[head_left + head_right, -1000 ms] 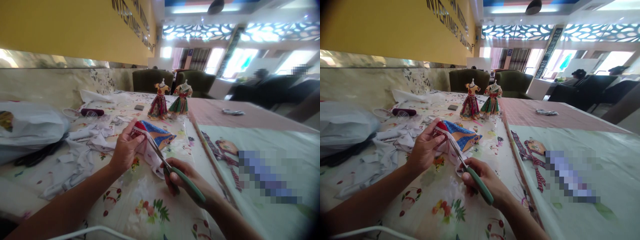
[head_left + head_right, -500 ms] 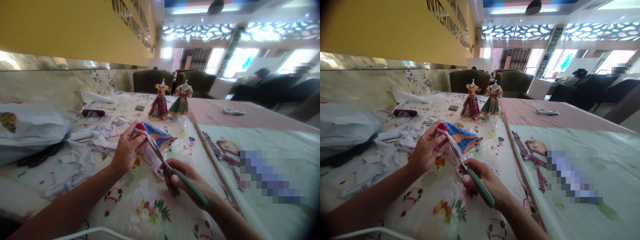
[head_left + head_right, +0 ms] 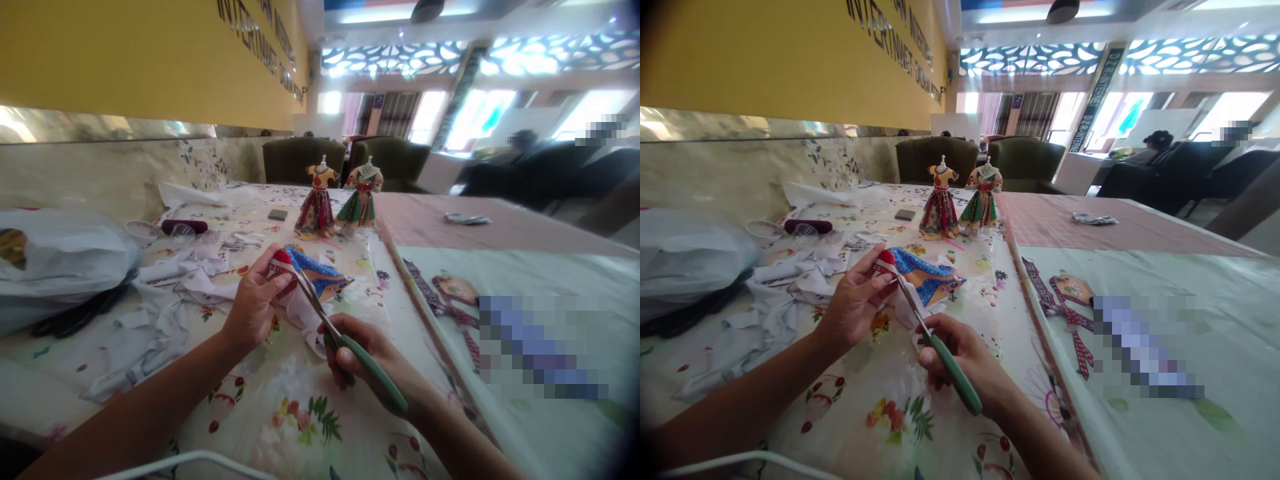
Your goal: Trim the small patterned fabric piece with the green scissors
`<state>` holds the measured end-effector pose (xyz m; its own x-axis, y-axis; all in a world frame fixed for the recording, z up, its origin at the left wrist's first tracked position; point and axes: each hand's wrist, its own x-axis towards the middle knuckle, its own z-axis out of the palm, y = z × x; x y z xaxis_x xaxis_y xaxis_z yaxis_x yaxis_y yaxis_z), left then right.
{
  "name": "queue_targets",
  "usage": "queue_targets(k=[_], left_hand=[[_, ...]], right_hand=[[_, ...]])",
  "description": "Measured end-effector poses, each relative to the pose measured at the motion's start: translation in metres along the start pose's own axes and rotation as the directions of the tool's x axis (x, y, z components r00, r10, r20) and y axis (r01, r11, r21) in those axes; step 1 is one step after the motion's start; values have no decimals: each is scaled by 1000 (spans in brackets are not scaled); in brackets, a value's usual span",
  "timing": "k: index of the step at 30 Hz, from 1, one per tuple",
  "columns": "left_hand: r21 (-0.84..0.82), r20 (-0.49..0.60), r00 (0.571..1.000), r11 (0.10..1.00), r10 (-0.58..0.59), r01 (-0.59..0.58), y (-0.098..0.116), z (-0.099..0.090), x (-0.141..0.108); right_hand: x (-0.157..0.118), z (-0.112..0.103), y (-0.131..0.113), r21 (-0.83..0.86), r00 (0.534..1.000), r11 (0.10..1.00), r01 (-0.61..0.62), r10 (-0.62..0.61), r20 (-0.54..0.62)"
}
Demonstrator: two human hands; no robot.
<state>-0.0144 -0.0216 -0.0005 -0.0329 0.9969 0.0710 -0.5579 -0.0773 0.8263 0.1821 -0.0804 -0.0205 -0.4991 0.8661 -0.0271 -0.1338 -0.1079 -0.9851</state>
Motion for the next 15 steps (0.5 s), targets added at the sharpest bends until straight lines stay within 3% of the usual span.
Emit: queue_targets(k=[15], left_hand=[[180,122,992,981,45,-67,-8,-7,2]], right_hand=[[0,2,-2,-14,999,1000,-9,9,-32]])
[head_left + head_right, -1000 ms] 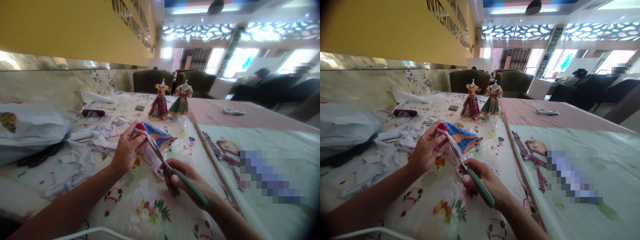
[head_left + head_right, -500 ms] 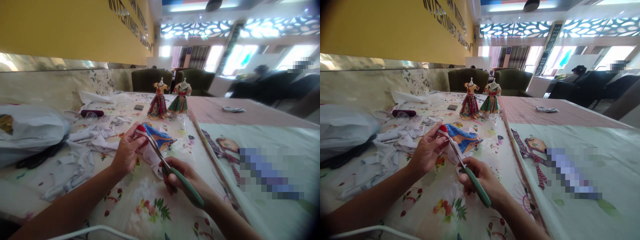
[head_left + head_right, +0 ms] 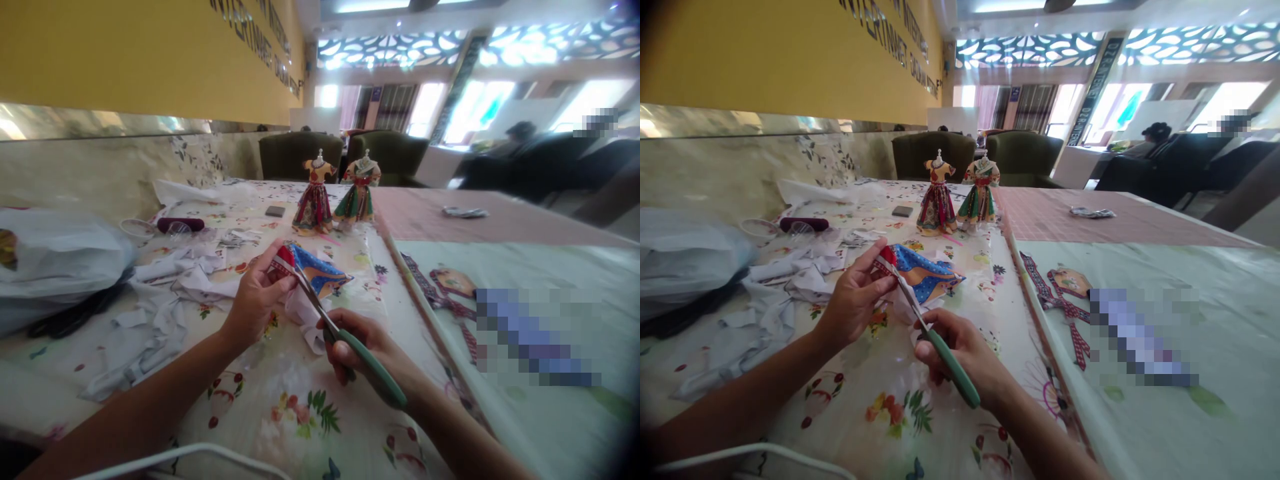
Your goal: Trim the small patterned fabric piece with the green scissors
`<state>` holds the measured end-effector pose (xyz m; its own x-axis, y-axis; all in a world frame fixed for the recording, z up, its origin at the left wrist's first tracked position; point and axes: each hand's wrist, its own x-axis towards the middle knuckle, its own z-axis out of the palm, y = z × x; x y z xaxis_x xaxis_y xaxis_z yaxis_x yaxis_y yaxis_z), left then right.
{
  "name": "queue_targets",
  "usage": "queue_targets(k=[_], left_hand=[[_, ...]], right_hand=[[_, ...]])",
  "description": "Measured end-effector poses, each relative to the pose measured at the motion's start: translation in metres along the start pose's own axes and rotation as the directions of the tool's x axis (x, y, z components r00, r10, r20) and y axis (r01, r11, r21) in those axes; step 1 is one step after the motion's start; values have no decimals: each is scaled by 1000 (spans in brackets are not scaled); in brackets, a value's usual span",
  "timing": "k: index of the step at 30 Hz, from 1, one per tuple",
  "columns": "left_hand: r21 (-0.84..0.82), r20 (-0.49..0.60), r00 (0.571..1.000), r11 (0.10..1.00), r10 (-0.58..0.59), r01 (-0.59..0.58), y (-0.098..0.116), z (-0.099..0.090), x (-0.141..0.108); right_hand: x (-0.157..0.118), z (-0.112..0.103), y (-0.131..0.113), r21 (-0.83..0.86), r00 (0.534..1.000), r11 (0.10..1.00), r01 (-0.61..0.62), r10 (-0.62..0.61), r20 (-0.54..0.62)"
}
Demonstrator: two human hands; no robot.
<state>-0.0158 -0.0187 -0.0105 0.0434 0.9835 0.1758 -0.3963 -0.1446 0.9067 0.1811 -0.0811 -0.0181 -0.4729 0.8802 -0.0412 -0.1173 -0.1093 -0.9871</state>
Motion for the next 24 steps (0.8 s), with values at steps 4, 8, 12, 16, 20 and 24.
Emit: queue_targets(k=[4,8,12,16,20,24], left_hand=[[20,4,1000,1000,5,-5,0,-1,-1],[40,7,1000,999,14,-14,0,-1,-2],[30,-2,1000,999,10,-10,3,1,-2],[-4,17,1000,1000,-25,25,5,2,-3],[5,81,996,999,-41,41,4,2,-4],[7,98,994,999,-51,51,2,2,-4]], right_hand=[[0,0,0,20,1000,1000,-14,14,-18],[0,0,1,8,999,1000,-11,11,-35],[0,0,1,-3,999,1000,-17,16,-48],[0,-1,2,5,999,1000,-27,27,-46],[1,-2,2,3,998,1000,-28,28,-47],[1,-1,1,11,999,1000,-15,15,-40]])
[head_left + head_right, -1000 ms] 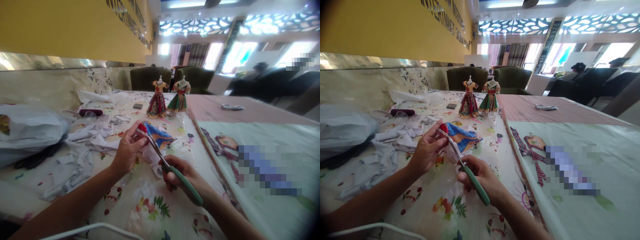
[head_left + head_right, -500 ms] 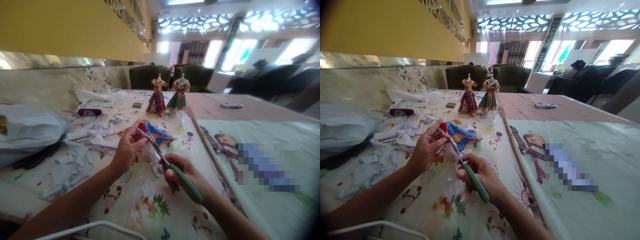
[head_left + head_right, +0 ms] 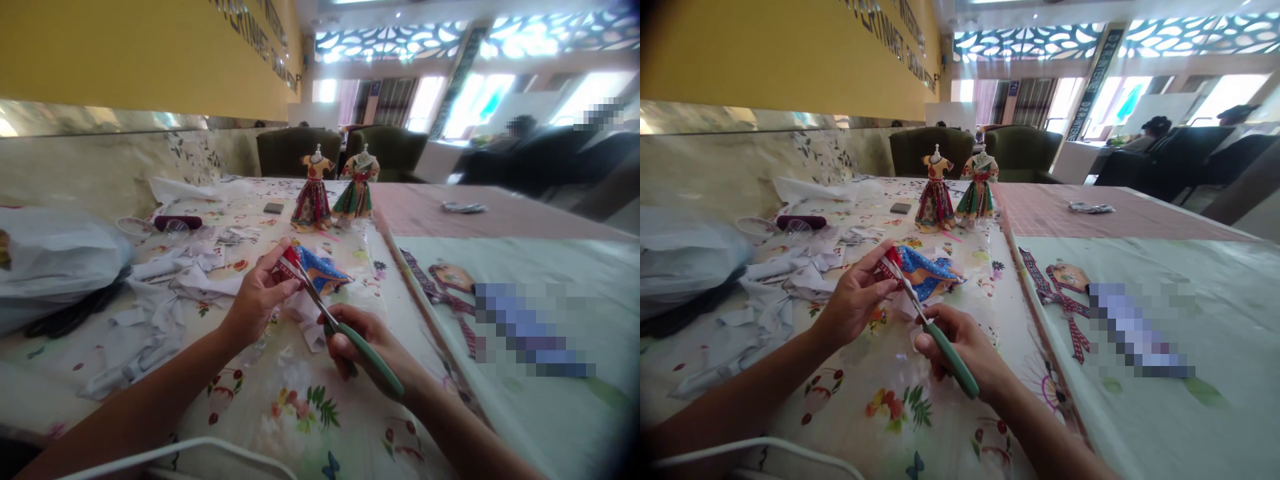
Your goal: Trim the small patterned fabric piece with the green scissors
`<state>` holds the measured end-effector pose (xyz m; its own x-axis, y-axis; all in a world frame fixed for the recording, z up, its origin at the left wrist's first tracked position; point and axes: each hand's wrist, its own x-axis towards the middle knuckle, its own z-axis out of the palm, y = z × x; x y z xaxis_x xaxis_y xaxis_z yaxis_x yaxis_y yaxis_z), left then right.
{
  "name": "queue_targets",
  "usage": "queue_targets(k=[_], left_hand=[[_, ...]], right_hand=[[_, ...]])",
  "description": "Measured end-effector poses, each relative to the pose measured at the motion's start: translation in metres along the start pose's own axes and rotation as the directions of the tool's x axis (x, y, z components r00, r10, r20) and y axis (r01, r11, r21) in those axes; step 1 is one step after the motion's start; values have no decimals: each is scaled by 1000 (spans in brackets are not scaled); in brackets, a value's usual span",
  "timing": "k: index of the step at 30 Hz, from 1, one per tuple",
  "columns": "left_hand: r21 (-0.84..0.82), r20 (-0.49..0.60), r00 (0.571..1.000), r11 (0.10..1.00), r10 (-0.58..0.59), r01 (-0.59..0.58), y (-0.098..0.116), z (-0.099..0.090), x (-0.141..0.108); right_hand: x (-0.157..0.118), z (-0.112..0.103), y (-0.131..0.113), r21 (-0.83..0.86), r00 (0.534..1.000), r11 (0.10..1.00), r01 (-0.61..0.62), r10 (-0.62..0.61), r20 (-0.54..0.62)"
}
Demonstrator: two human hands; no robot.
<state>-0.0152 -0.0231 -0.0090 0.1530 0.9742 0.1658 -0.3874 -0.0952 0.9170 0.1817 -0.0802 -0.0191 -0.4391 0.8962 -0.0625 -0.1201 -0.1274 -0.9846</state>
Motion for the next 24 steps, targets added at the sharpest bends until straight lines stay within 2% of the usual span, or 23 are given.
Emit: queue_targets(k=[24], left_hand=[[-74,-23,1000,997,-20,18,-3,4,-2]], right_hand=[[0,6,5,28,999,999,25,-24,-25]])
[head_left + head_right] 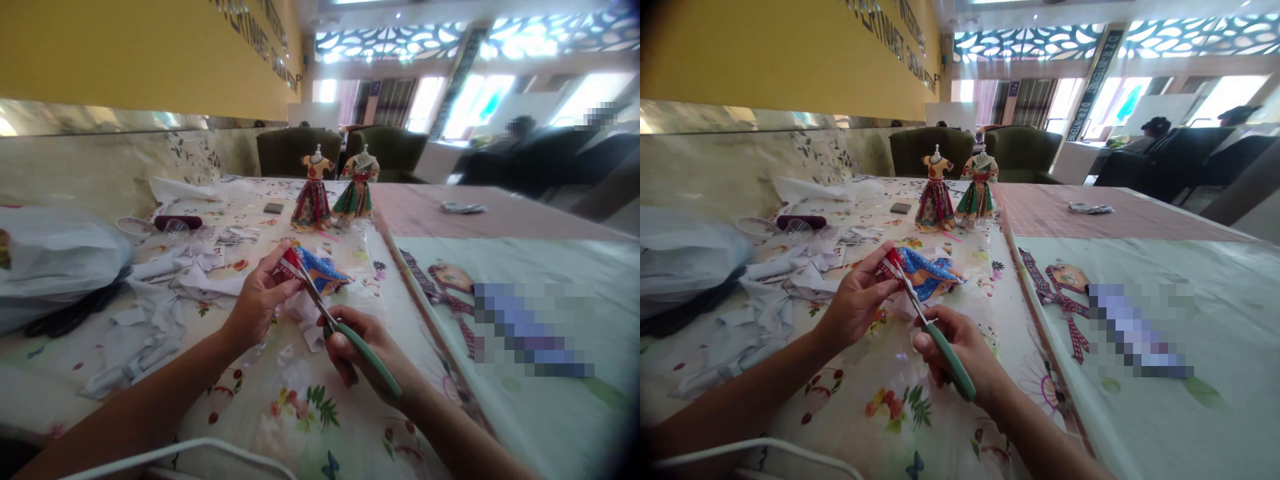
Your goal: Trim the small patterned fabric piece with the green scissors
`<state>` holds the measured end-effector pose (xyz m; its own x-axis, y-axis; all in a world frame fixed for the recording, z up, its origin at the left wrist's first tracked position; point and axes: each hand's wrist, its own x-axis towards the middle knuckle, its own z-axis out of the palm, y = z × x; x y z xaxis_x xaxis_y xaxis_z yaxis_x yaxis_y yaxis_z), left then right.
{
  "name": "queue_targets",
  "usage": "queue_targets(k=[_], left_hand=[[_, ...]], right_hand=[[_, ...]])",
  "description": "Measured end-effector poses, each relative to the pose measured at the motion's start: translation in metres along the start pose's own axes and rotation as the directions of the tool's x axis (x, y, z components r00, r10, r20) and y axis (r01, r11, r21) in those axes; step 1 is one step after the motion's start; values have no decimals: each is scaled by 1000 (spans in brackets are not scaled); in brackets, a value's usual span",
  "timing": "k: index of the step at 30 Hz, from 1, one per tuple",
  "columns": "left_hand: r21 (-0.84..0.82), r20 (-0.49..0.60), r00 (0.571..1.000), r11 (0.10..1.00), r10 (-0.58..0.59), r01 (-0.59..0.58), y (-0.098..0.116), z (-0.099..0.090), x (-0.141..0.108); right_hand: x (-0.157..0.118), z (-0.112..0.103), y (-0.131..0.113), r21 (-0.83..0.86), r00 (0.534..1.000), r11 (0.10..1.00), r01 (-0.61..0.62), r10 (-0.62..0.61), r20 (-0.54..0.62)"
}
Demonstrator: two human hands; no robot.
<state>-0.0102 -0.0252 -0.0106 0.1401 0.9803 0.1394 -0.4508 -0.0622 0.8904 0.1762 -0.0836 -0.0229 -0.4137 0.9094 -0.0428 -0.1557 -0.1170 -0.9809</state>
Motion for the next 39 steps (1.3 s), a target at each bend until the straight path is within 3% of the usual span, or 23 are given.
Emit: queue_targets(k=[29,39], left_hand=[[-156,-83,995,987,-61,48,-5,10,-8],[-95,1,997,993,-76,76,5,1,0]], right_hand=[[-4,6,6,-6,999,1000,26,-26,-38],[-1,-3,3,9,999,999,41,-41,22]])
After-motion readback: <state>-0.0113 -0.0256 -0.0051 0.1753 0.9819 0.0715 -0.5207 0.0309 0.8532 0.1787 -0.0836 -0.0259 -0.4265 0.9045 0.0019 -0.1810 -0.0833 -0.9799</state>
